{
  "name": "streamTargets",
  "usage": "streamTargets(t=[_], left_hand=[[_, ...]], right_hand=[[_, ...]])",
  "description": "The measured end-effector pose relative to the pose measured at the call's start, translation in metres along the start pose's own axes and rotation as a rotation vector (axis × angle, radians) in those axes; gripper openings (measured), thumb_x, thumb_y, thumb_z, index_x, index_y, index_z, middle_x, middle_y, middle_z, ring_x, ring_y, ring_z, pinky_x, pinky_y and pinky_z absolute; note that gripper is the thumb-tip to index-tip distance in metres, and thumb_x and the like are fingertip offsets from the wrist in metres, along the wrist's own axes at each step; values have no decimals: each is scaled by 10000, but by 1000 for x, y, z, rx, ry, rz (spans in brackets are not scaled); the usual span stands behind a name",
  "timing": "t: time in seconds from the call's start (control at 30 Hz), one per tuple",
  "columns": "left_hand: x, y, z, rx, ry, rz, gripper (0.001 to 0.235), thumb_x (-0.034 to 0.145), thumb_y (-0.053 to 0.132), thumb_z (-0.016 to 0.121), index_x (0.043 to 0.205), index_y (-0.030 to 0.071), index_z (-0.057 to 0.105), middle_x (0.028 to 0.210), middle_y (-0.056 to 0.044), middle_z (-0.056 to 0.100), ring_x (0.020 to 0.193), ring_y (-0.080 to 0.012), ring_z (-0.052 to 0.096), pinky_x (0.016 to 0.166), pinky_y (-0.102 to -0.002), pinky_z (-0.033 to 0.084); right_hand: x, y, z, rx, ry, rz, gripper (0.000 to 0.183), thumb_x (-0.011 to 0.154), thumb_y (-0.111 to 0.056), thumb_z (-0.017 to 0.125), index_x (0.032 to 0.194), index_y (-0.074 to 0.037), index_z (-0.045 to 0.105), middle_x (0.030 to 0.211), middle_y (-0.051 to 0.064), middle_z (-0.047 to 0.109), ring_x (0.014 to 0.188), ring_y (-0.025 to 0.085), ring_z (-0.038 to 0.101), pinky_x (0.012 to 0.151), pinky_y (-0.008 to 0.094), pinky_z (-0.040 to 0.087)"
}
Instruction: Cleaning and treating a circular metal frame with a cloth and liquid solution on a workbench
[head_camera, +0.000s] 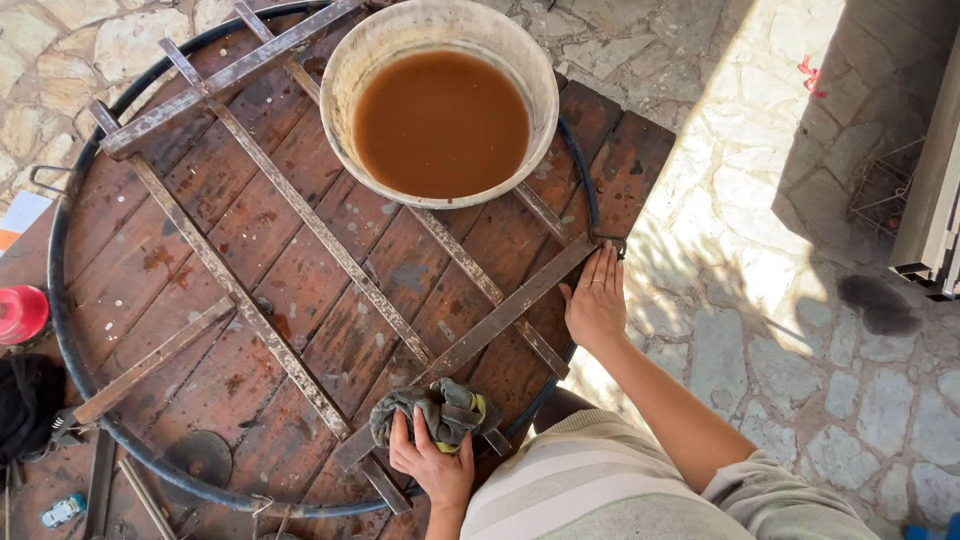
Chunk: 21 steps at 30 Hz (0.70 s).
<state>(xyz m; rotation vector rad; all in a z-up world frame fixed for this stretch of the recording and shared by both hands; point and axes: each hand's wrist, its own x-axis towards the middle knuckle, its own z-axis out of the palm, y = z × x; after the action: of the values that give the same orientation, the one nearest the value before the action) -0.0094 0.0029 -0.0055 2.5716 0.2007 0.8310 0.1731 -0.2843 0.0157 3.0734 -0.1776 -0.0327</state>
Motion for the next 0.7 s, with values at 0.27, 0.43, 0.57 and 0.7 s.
streamTargets(t=[0.27,0.43,0.57,0.7], left_hand=[[-7,1,-2,2,-16,-11,766,936,550,595,1492,41,460,1492,-277,481,1325,-467,493,1082,-555,357],[-2,-3,2,7,-24,-29,793,920,587,581,1501,61,459,1511,-260,474,1341,-456,482,1090,-557,347],[-4,-1,0,-4,-3,-4,808,967,652,469,1513,57,442,1508,-265,472,1333,-459,485,1078,-558,355],[-1,-2,1,-3,4,1,800,962,638,493,1504,52,448,1503,-271,476,1336,-457,490,1091,-557,355]], right_hand=[[-8,1,-23,62,-142,38,817,1083,-514,159,1577,118,0,1668,316,-18,1565,395,20,1285,469,27],[-15,-4,-11,-6,-8,-49,808,1083,-503,206,1584,104,25,1676,290,5,1566,378,21,1287,448,28],[-5,-4,-30,118,-163,69,813,1080,-480,211,1575,116,-37,1667,312,-77,1565,400,-19,1287,473,0],[-17,-7,-20,97,-57,6,823,1081,-486,227,1573,128,-16,1665,323,-65,1563,412,-4,1287,481,22]])
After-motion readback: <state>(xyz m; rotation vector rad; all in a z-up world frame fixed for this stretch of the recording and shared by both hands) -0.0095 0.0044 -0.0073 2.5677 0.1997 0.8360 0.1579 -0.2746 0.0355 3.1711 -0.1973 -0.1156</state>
